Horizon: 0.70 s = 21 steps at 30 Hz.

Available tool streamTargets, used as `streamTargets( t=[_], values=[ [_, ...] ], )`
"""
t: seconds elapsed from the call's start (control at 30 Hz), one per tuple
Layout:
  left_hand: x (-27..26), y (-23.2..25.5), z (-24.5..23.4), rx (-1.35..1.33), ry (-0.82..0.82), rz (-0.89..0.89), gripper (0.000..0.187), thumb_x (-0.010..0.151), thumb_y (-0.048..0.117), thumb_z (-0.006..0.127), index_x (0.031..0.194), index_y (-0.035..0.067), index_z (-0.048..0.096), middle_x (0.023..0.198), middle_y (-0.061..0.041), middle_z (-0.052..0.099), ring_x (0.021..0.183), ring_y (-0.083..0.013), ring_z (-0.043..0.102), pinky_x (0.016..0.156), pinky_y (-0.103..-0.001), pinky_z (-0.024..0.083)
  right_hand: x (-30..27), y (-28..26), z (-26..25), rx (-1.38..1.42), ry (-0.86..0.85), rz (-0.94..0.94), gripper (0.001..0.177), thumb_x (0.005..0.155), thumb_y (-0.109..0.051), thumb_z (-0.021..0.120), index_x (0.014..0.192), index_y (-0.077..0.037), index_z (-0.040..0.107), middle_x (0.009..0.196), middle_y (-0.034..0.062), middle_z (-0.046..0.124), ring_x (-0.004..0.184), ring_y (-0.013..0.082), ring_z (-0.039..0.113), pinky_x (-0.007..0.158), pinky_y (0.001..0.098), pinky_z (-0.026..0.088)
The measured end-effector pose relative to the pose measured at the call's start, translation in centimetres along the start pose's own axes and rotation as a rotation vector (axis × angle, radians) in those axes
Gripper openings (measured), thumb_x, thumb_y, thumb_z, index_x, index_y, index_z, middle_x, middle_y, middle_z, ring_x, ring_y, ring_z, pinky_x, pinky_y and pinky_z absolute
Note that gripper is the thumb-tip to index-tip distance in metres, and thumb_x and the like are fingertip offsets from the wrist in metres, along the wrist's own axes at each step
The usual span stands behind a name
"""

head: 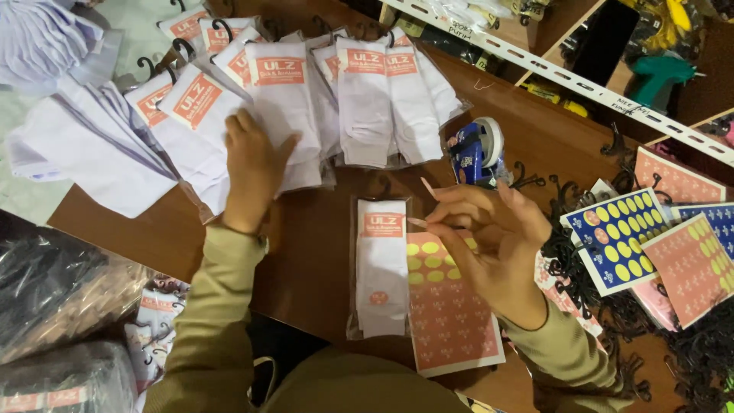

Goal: The person places small, patterned paper sheets into clear plastic bags containing white folded items. They then seal the bags using a handheld tape dispenser and arrange the packaged items on the table.

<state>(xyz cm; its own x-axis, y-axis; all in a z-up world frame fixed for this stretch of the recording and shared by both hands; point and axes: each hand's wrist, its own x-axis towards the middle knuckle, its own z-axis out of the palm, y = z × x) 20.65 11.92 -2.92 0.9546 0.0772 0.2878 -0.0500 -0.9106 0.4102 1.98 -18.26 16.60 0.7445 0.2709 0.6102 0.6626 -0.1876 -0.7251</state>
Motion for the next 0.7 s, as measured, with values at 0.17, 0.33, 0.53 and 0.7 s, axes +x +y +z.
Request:
streamTargets(
  t=[0.17, 0.33, 0.53, 0.7],
  values=[
    [0.3, 3.6, -5.0, -0.876, -0.402, -0.362, 0.053, 0.078, 0.026, 0.081, 0.124, 0.008, 0.063, 0.121, -0.011, 0.076, 0.106, -0.0210, 0.074, 0.089, -0.035, 0.061, -0.8, 0.5, 0.7, -0.050, 0.048, 0.135, 0.092, 0.102, 0.019, 0.059, 0.165, -0.035, 0.019, 0.152, 0.0373, 0.046, 0.112, 0.0286, 0.067, 0.102, 0.0403, 0.066],
    [-5.6, 11.4, -13.1, -1.279, -0.528, -0.264, 0.058, 0.088, 0.027, 0.069, 0.140, 0.010, 0.049, 0.133, -0.009, 0.069, 0.116, -0.0180, 0.067, 0.096, -0.032, 0.058, 1.8, -1.0, 1.0, 0.017, -0.062, 0.501, 0.063, 0.093, 0.005, 0.065, 0.145, 0.003, 0.030, 0.128, 0.0189, 0.050, 0.111, 0.0228, 0.063, 0.093, 0.0329, 0.066],
    [-10.1, 14.8, -16.6, -1.105, -0.545, 0.043, 0.055, 0.099, 0.040, 0.053, 0.144, 0.007, 0.048, 0.136, -0.010, 0.066, 0.122, -0.0211, 0.065, 0.102, -0.037, 0.052, -1.0, 3.6, 2.9, -0.226, -0.071, 0.318, 0.057, 0.085, -0.029, 0.077, 0.129, -0.003, 0.050, 0.140, 0.0154, 0.039, 0.125, 0.0292, 0.057, 0.106, 0.0419, 0.061],
    [-11.4, 9.5, -11.3, -1.230, -0.574, 0.060, 0.057, 0.101, 0.041, 0.054, 0.142, 0.002, 0.043, 0.140, -0.012, 0.055, 0.131, -0.0197, 0.052, 0.112, -0.035, 0.042, -2.8, 3.4, 0.5, -0.439, 0.082, -0.021, 0.052, 0.069, -0.049, 0.088, 0.078, -0.015, 0.049, 0.098, 0.0036, 0.046, 0.082, 0.0171, 0.048, 0.072, 0.0319, 0.042]
  ],
)
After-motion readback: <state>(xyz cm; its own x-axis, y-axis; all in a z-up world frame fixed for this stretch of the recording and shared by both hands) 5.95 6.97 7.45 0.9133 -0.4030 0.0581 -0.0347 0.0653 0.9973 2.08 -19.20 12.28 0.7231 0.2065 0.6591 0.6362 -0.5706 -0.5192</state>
